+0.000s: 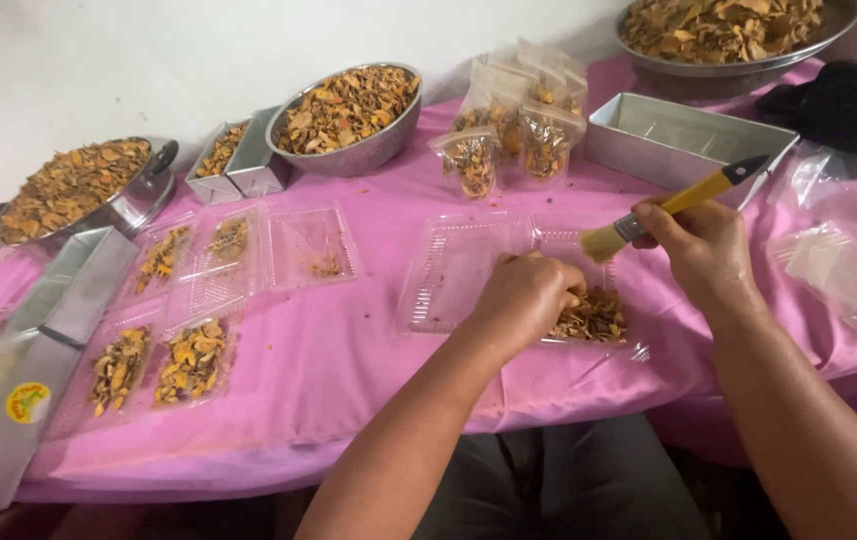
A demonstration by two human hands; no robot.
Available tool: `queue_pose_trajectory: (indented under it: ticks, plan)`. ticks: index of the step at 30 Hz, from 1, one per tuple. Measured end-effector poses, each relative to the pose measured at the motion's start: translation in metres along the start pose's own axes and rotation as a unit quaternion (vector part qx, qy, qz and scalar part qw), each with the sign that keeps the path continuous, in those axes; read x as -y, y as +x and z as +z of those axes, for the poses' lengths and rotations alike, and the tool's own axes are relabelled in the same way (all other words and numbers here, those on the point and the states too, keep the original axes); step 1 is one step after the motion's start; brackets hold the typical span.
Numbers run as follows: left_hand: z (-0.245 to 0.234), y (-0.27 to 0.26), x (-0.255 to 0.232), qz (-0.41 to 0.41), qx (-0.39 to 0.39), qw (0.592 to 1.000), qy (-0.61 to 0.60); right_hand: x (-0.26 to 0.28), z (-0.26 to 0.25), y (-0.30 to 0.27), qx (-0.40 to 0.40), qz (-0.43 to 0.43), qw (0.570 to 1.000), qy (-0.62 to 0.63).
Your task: Sorting and packaging dried tea leaves into plastic containers using hands and a brush
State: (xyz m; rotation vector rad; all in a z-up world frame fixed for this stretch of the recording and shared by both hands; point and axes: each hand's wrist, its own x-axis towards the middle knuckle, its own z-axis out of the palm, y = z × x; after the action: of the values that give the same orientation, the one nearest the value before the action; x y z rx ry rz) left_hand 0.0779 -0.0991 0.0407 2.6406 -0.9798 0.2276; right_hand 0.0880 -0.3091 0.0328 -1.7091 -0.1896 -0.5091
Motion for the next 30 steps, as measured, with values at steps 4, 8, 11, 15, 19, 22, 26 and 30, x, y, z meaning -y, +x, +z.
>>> queue_pose_trajectory:
  ticks: [4,8,11,15,19,22,26,30]
  plan:
    - [-0.001,0.0,0.006,-0.038,0.015,0.998,-0.04,0.002,0.0,0.001,-0.009,0.033,0.999,0.017]
    - [-0.009,-0.003,-0.001,-0.085,0.039,0.989,-0.115,0.008,-0.001,0.001,-0.018,0.071,0.997,-0.01]
    - [-0.011,-0.004,-0.003,-0.058,0.035,0.993,-0.101,0.001,-0.002,0.002,-0.006,0.059,0.998,0.006]
    - [-0.013,-0.003,-0.003,-0.046,0.045,0.994,-0.091,0.004,-0.001,0.002,-0.003,0.079,0.997,-0.002]
    - [-0.018,-0.003,-0.001,-0.09,0.044,0.992,-0.081,0.001,-0.002,0.001,0.002,0.057,0.998,0.021]
    - [-0.023,-0.005,-0.004,-0.155,0.015,0.974,-0.163,0.004,-0.002,-0.004,-0.008,0.037,0.999,0.03]
    - [-0.025,0.0,-0.003,-0.249,-0.07,0.91,-0.325,-0.007,-0.007,-0.009,-0.055,-0.093,0.994,-0.021]
    - [-0.022,0.01,0.0,-0.242,-0.12,0.869,-0.415,-0.025,0.001,-0.008,0.046,-0.175,0.957,0.228]
